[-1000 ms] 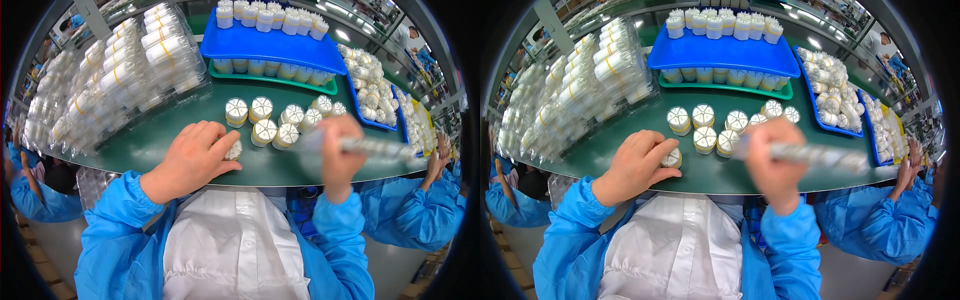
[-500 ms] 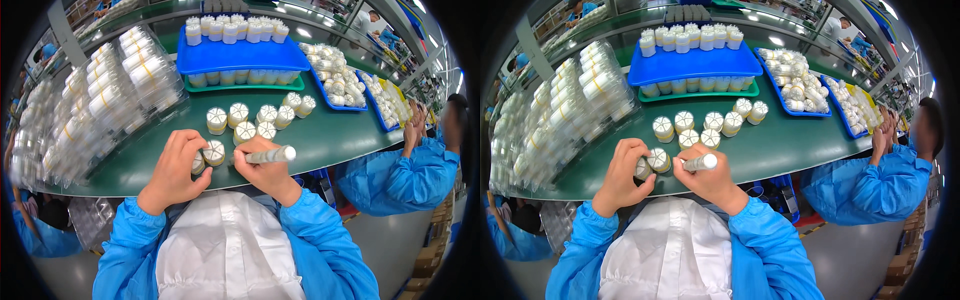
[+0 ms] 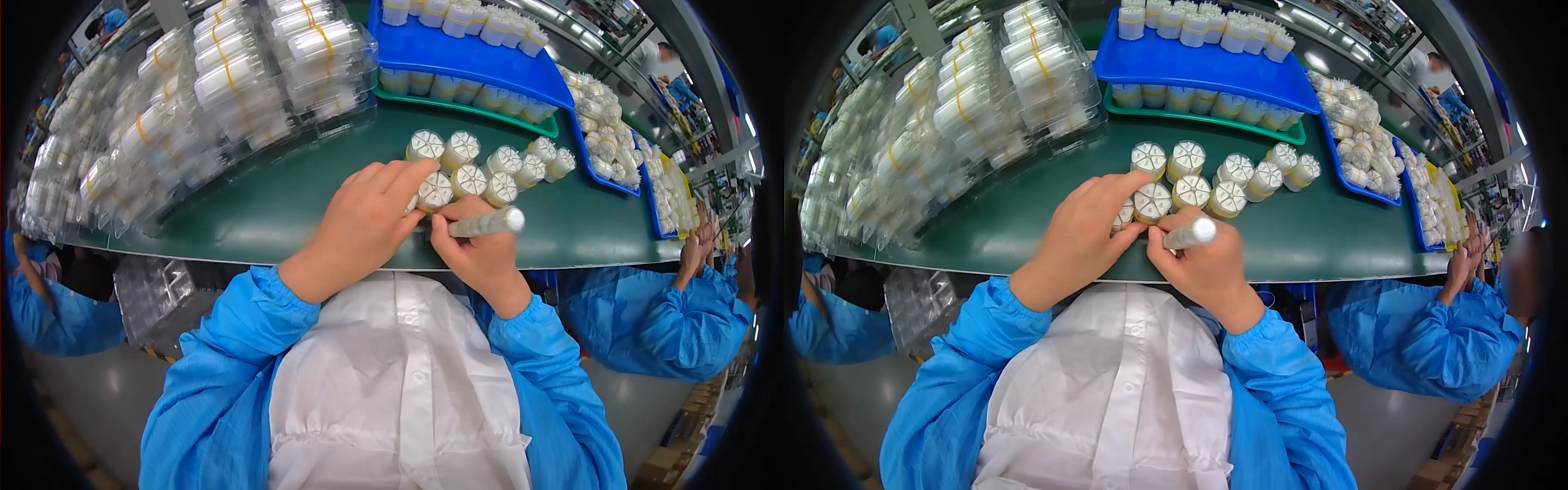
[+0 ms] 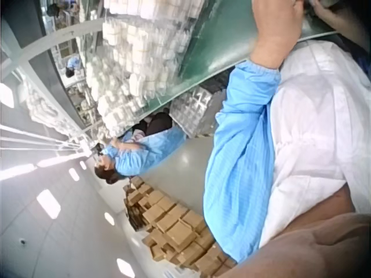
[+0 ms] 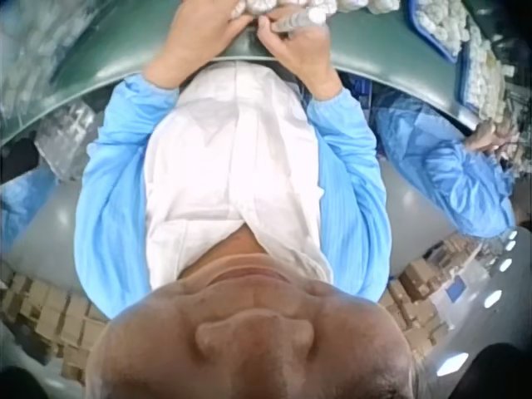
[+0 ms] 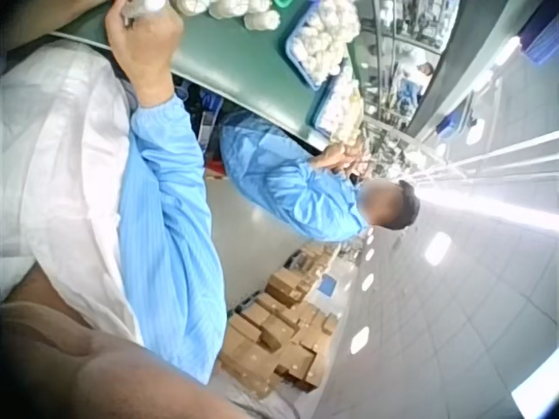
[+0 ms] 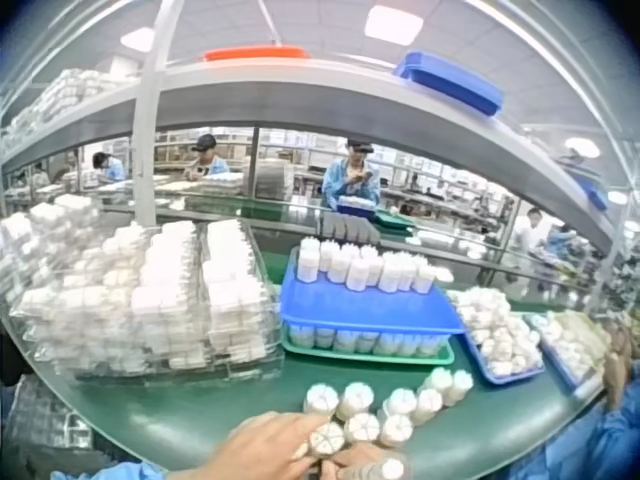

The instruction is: The person uses a syringe-like tool to apply a substance to the top of small white cylindrical objects. They pick up each object, apply the substance, and place it into a blue tray. The process is repeated for multiple objects on a green workbench.

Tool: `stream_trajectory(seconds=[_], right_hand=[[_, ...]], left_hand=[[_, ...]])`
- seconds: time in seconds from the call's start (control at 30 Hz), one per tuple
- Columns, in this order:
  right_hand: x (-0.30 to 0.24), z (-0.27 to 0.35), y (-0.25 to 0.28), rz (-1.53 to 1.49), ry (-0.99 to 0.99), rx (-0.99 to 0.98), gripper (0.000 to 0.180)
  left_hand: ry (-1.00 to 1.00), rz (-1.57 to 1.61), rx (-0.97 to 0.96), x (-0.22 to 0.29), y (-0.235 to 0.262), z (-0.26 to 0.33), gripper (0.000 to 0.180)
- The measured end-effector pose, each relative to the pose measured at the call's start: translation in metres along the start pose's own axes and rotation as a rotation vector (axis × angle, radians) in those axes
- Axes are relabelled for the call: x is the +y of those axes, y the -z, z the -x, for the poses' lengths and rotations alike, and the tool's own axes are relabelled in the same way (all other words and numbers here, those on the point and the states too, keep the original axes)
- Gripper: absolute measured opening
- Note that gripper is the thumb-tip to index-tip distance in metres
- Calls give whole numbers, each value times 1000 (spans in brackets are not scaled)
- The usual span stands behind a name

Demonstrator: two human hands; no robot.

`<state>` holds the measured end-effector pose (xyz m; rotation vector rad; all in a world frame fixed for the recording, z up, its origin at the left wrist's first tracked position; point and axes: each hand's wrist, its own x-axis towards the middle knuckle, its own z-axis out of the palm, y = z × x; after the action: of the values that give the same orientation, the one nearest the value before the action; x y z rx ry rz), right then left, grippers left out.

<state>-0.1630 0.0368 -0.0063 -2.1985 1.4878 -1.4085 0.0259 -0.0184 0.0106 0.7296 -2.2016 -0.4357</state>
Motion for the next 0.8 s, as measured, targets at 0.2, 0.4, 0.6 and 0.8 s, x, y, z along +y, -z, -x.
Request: stream_trajectory(seconds=[0.2, 0.4, 0.6, 0.8], right_hand=[[-3, -7, 4, 136, 0, -39, 12], [-7, -15, 3, 22, -60, -159, 13], [-4, -16, -4, 55, -78, -124, 15], [-23, -19, 13, -363, -242, 92, 7]], left_hand=[[120, -77, 34, 4, -7, -4, 57], [157, 157, 18, -7, 8, 1, 48], [155, 220, 41, -9, 17, 15, 48], [191, 319, -61, -4, 25, 24, 52]])
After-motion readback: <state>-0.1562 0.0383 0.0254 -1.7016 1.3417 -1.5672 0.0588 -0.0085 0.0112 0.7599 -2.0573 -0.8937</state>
